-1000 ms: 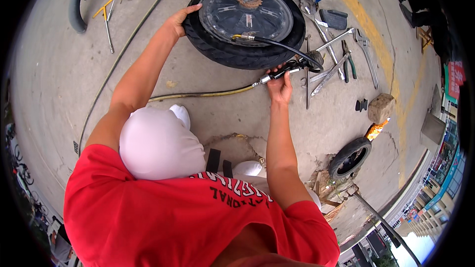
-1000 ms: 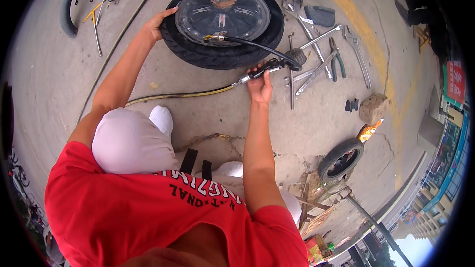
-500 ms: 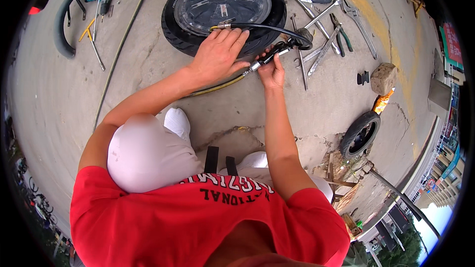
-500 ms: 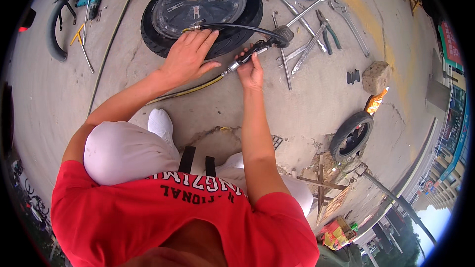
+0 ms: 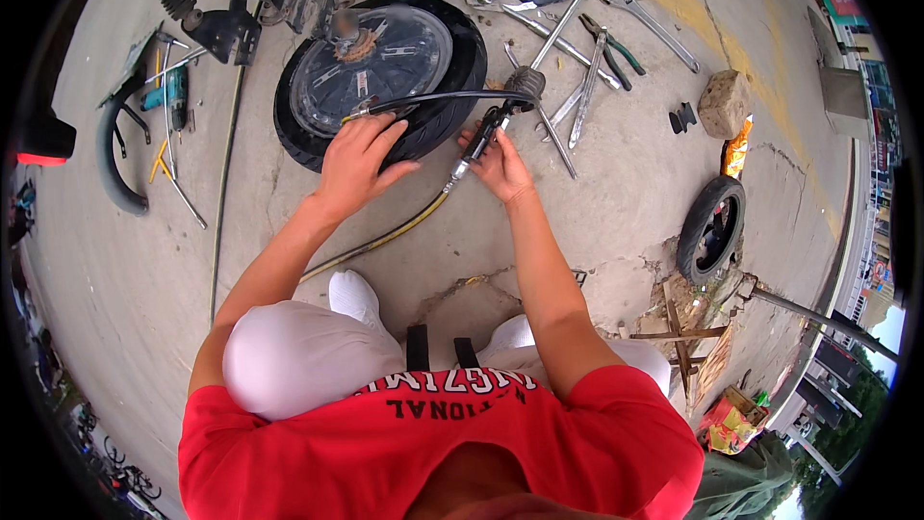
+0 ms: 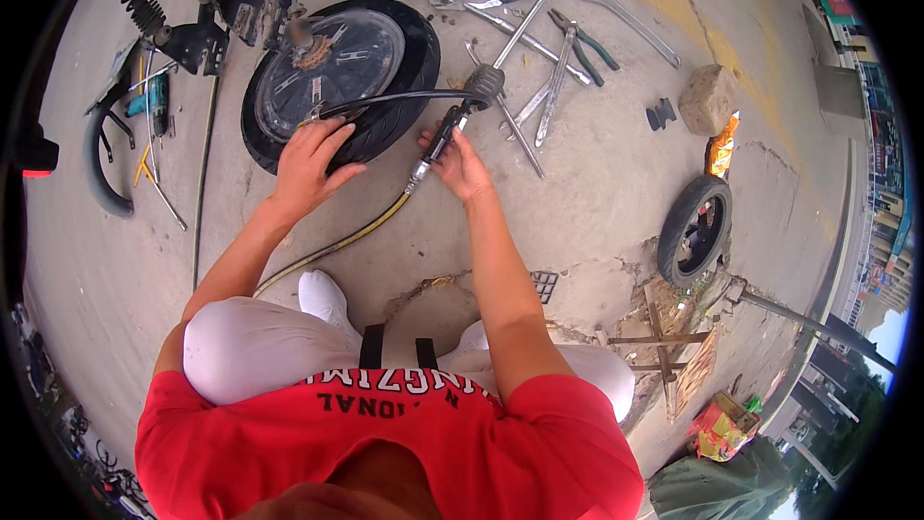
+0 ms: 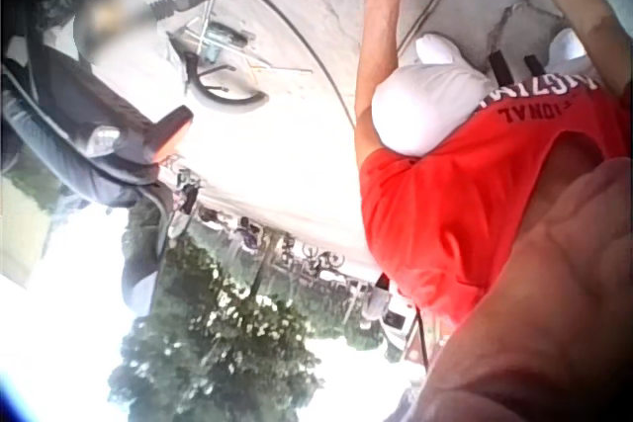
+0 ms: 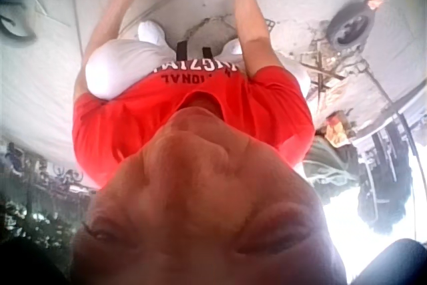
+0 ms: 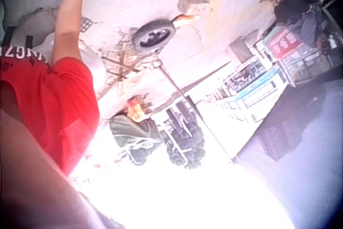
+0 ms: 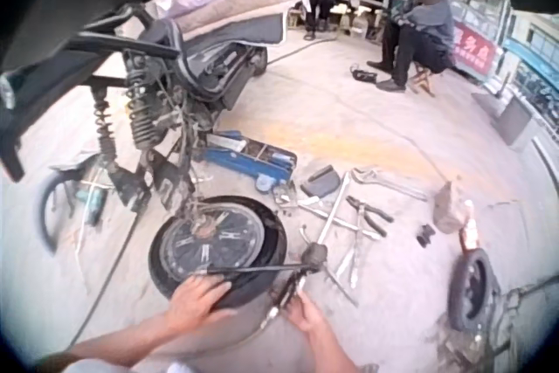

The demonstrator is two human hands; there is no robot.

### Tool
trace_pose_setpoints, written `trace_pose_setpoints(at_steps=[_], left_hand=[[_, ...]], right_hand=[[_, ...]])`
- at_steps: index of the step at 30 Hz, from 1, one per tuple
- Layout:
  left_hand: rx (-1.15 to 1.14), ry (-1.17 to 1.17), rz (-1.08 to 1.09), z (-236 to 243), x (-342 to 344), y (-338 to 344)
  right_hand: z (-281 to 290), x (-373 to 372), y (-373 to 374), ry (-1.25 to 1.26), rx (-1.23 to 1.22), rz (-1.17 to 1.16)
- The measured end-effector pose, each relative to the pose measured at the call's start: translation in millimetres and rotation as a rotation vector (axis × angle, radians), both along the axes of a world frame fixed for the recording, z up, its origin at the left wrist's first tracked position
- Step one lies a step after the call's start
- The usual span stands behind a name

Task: The person removes a moped tire using a tire lever, then inflates it with an air hose and valve cap. The tire is handled on the ground in an outdoor workshop area.

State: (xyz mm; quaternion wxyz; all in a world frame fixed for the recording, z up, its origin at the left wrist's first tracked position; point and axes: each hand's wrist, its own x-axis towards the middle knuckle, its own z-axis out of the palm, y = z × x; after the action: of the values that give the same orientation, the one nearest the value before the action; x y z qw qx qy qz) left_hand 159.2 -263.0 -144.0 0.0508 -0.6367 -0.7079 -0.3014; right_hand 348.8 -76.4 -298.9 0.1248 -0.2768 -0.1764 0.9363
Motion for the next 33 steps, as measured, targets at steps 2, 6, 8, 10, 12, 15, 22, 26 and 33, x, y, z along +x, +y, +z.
trace_pose_setpoints(at_steps=[2,6,8,10,12,15,22,26,33], left_hand=[[0.072,-0.093,0.029,-2.4,-5.9,-7.2],[0.045,-0.256,0.280,0.1,-23.1,-8.0],[-0.064,-0.422,0.341,0.0,-39.2,-8.4],[-0.151,-0.465,0.287,-3.5,-54.3,-11.7],[-0.283,-0.578,0.288,4.7,-59.5,-12.9],[-0.352,-0.663,0.240,18.0,-61.3,-10.1],[-0.251,-0.448,0.291,4.8,-50.4,-13.1],[-0.146,-0.378,0.307,-5.3,-47.5,-16.0],[0.024,-0.384,0.331,-20.0,-44.6,-21.3]], right_hand=[[4.2,3.1,11.2,-0.128,0.135,0.099],[49.6,9.5,44.4,-0.519,0.548,0.493],[87.8,15.9,68.7,-0.771,0.841,0.747],[129.2,8.7,75.1,-1.084,1.364,0.803],[182.9,-4.1,64.1,-1.193,1.755,0.476],[220.8,-41.4,31.2,-0.751,1.848,0.027],[203.6,-116.7,-27.2,-0.272,2.111,0.668],[197.3,-140.0,-18.5,-0.261,1.992,0.933],[188.2,-156.3,-16.8,-0.280,1.579,0.983]])
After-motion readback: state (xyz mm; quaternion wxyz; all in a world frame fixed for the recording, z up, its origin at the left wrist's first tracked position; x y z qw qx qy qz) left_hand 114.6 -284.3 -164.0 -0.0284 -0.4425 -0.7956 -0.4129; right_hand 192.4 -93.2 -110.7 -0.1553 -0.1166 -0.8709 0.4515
